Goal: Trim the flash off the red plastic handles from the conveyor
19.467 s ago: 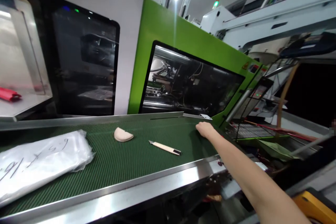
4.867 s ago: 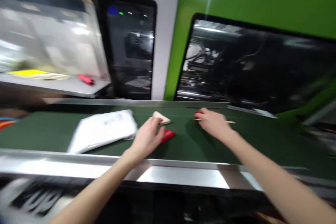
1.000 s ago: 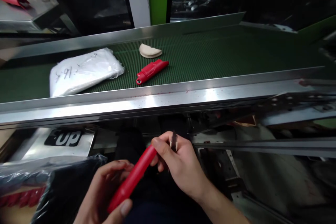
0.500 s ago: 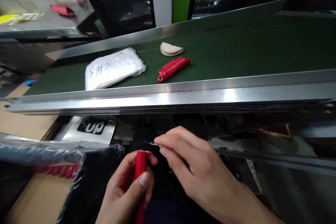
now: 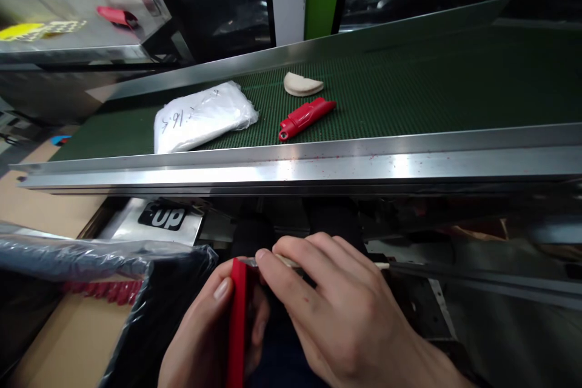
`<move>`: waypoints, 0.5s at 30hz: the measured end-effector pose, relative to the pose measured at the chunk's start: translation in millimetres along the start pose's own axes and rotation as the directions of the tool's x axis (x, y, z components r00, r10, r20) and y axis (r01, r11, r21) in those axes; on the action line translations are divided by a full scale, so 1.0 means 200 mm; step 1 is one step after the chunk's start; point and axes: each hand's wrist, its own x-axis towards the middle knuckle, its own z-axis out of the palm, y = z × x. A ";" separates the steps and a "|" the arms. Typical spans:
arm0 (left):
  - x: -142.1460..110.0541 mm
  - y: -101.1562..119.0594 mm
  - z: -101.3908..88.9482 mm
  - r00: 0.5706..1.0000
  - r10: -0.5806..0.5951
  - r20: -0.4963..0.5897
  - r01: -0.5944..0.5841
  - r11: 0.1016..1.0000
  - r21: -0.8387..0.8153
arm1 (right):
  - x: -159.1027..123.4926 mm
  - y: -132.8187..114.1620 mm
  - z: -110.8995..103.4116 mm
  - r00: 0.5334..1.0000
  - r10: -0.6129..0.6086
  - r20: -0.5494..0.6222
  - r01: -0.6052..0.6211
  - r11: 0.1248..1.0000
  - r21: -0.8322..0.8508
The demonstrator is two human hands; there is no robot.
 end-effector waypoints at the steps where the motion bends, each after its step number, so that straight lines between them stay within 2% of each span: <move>1: 0.00 0.00 0.00 1.000 0.000 0.006 0.000 1.000 -0.009 | 0.00 0.00 0.00 1.000 -0.008 -0.005 0.008 1.000 0.003; 15: 0.01 -0.01 -0.01 1.000 0.010 0.014 -0.010 1.000 0.008 | 0.00 0.01 0.00 1.000 -0.005 0.024 0.005 1.000 -0.006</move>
